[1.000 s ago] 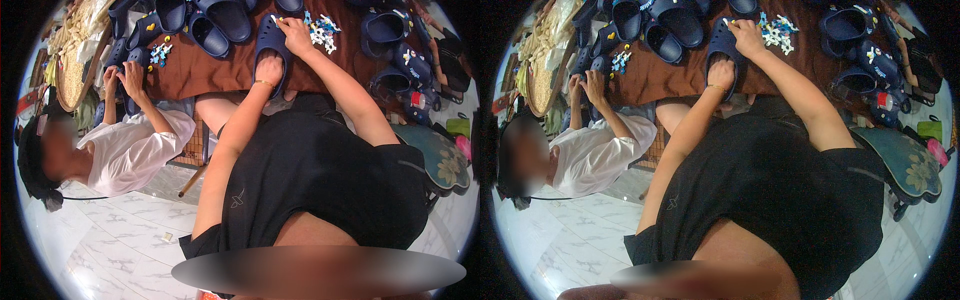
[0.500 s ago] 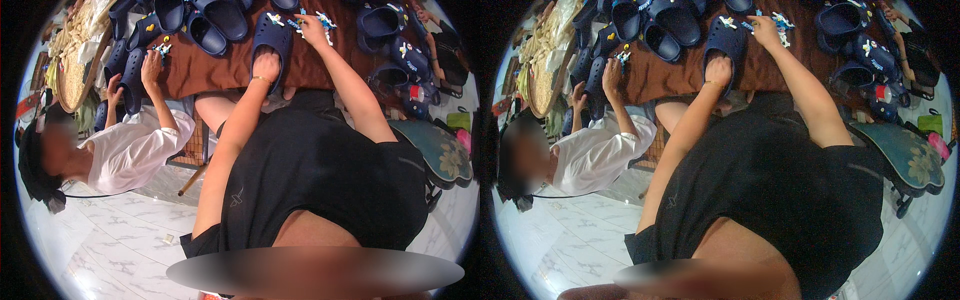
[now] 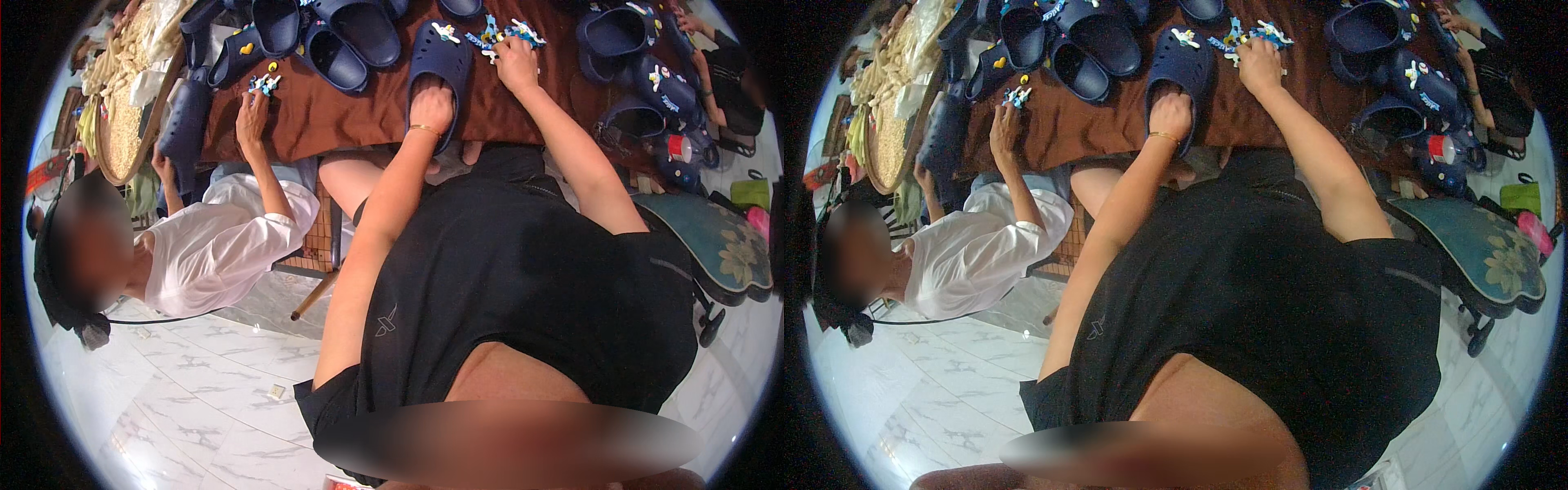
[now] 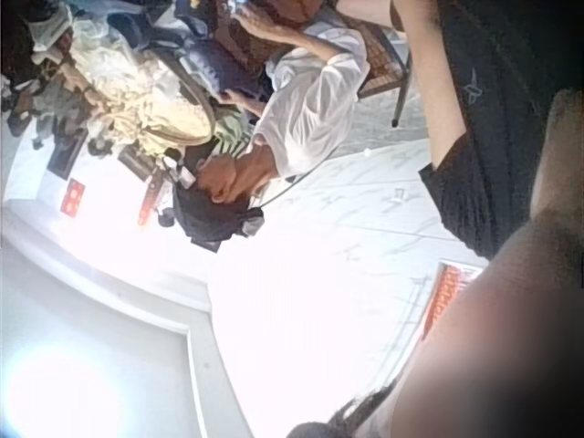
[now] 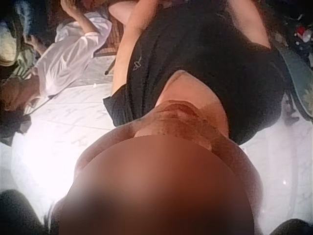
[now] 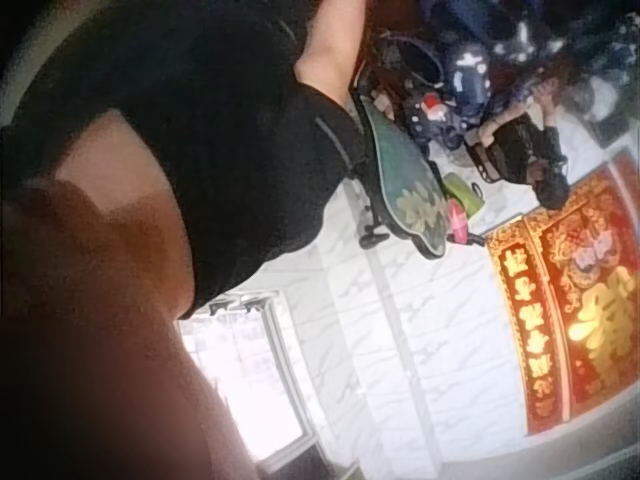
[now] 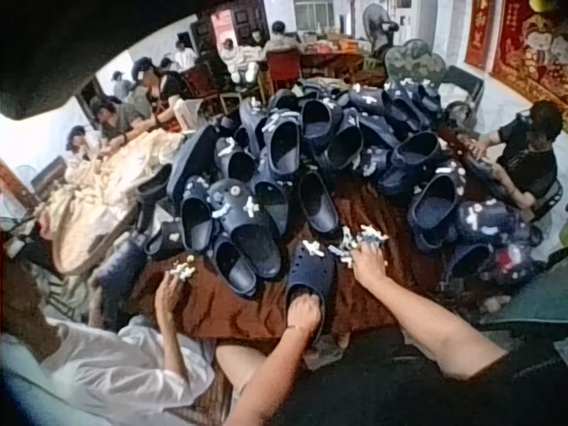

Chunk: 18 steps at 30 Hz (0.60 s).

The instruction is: Decorating plastic clogs with small plastic charms.

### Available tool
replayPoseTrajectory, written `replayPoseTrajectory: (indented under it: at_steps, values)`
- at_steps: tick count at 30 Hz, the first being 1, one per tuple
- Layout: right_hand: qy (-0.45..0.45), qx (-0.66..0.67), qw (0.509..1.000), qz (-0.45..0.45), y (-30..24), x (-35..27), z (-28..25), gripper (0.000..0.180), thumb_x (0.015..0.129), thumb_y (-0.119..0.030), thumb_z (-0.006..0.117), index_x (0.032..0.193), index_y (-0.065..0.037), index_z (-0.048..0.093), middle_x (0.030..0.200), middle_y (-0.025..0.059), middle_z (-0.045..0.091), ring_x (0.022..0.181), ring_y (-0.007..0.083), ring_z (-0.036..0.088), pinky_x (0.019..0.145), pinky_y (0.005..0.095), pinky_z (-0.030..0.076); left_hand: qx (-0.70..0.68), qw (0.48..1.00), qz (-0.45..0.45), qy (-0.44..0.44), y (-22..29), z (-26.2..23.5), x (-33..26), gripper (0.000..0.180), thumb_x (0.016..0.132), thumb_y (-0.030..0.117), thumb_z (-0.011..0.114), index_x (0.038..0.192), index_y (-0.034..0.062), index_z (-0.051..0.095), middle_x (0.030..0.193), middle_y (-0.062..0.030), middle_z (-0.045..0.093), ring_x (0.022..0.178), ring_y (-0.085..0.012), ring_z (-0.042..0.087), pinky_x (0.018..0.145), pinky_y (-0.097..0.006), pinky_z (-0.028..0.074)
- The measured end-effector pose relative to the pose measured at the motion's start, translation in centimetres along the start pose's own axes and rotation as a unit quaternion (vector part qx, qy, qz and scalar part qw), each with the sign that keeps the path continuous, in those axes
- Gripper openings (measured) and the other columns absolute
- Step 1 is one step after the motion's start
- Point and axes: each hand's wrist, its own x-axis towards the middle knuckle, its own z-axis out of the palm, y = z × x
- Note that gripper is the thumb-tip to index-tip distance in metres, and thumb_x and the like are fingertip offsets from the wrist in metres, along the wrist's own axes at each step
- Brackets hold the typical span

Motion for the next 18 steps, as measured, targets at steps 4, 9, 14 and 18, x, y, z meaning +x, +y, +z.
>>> replayPoseTrajectory:
  at_steps: [4, 9, 14, 18]
  values:
    - [0.029, -0.006, 0.999, -0.012, -0.2, -0.2, -0.3, 0.018, 0.066, -0.016, 0.063, 0.081, -0.009, 0.056, 0.090, 0.0069, 0.053, 0.089, 0.0263, 0.049, 0.076, 0.0392, 0.040, 0.010, 1.000, -0.003, -0.011, 0.0, 0.1, 0.0, 0.018, 0.074, 0.014, 0.039, 0.068, 0.0051, 0.053, 0.071, -0.0149, 0.055, 0.068, -0.0311, 0.055, 0.063, -0.040, 0.044]
    - [0.021, 0.185, 0.981, 0.052, -1.9, 0.2, -0.8, 0.018, 0.067, -0.015, 0.063, 0.080, -0.006, 0.055, 0.079, 0.0111, 0.056, 0.075, 0.0295, 0.055, 0.066, 0.0380, 0.044, 0.011, 1.000, -0.009, -0.021, 0.2, -0.2, 0.0, 0.017, 0.074, 0.014, 0.039, 0.068, 0.0052, 0.053, 0.071, -0.0149, 0.055, 0.069, -0.0308, 0.055, 0.063, -0.040, 0.044]
    - [0.032, 0.208, 0.977, 0.023, -5.1, -0.2, -1.9, 0.017, 0.068, -0.015, 0.062, 0.081, -0.006, 0.057, 0.078, 0.0124, 0.058, 0.073, 0.0303, 0.055, 0.067, 0.0382, 0.045, 0.012, 0.999, -0.016, -0.027, 0.2, -0.2, 0.1, 0.017, 0.074, 0.014, 0.040, 0.069, 0.0053, 0.053, 0.072, -0.0150, 0.055, 0.069, -0.0305, 0.055, 0.063, -0.040, 0.044]
    - [0.011, 0.233, 0.972, 0.011, -5.9, -1.0, -2.3, 0.018, 0.069, -0.012, 0.059, 0.086, -0.006, 0.060, 0.081, 0.0133, 0.058, 0.075, 0.0306, 0.055, 0.068, 0.0378, 0.045, 0.008, 1.000, -0.012, -0.024, 0.3, -0.1, 0.0, 0.017, 0.075, 0.014, 0.039, 0.068, 0.0053, 0.052, 0.071, -0.0145, 0.055, 0.068, -0.0303, 0.055, 0.062, -0.040, 0.044]
